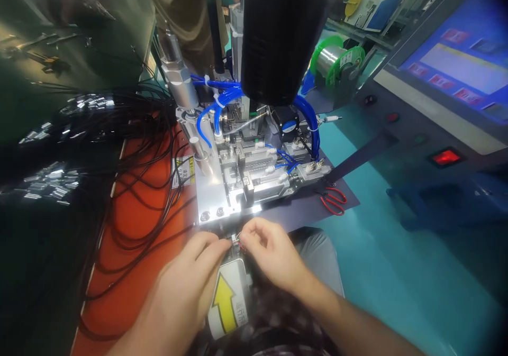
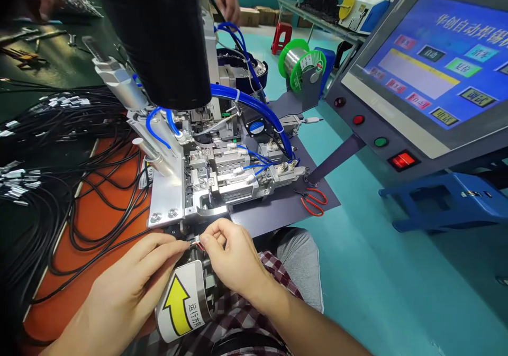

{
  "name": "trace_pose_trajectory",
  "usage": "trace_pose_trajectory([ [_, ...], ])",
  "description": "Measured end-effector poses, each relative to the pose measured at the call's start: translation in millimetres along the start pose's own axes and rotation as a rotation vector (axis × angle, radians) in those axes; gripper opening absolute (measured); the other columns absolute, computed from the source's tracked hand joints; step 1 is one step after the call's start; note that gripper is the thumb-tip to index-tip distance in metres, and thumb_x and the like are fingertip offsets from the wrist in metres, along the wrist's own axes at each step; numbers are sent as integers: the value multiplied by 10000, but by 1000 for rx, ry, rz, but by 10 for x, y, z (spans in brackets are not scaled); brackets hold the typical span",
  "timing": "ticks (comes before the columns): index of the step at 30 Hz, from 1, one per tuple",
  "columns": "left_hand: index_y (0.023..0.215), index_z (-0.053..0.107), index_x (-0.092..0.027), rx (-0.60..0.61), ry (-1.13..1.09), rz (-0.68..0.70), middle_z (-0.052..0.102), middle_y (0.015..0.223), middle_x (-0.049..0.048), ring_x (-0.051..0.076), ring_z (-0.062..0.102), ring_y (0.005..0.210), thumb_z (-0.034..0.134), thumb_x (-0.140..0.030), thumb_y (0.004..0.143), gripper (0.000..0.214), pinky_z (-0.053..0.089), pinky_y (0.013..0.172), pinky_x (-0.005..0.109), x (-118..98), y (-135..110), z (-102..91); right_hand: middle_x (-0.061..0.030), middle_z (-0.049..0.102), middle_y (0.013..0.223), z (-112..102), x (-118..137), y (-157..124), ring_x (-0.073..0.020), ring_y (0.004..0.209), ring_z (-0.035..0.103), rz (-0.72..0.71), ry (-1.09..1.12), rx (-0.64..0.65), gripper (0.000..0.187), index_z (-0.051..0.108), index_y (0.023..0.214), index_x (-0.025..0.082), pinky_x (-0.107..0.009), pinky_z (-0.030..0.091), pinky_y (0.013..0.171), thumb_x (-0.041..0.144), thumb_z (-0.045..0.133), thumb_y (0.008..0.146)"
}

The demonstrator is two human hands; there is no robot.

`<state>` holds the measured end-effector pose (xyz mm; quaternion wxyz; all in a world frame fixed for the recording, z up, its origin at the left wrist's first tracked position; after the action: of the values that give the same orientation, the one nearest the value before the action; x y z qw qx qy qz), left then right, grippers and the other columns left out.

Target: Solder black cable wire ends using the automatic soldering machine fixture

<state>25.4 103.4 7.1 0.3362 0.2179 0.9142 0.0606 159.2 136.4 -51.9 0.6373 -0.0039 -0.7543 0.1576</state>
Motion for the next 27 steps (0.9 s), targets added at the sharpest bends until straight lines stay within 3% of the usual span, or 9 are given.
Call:
trace_pose_trajectory([
  [8,1175,629,-291,71,72,-62,629,1048,13,126,715,851,400,-185,994,310,503,611,158,215,-97,189,45,510,633,15,-148,27,-120,598,461,110,48,-12,149,565,721,190,-266,407,621,212,593,866],
  [13,1213,624,-319,65,111,-54,620,1046,2,103,700,747,393,-182,995,346,497,603,164,240,-129,190,49,506,619,46,-188,47,-117,577,448,132,63,-13,138,573,734,189,-264,390,598,223,595,866],
  [17,1270,606,-330,103,134,-56,616,1087,24,124,701,796,379,-194,991,384,505,620,180,299,-177,233,49,505,624,61,-216,46,-116,571,436,150,77,-11,128,573,748,186,-268,379,589,235,591,865],
  [20,1298,596,-324,114,164,-22,611,1091,34,134,695,799,392,-184,978,404,508,634,196,301,-199,249,49,500,623,59,-203,37,-116,579,436,140,84,-12,141,563,741,186,-266,377,591,247,592,864],
  [27,1248,637,-333,54,156,-27,591,1004,31,132,696,815,378,-163,968,418,425,458,150,248,-173,214,50,480,639,78,-171,33,-115,596,430,69,173,-15,147,533,747,197,-246,365,563,270,608,851],
])
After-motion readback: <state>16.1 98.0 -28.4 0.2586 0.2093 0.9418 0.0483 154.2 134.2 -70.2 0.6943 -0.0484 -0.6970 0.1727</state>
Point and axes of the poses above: each hand's wrist, its own y-axis towards the middle knuckle, its own z-axis out of the palm, x = y × z, the point moved 10 cm from there along y, towards the middle knuckle
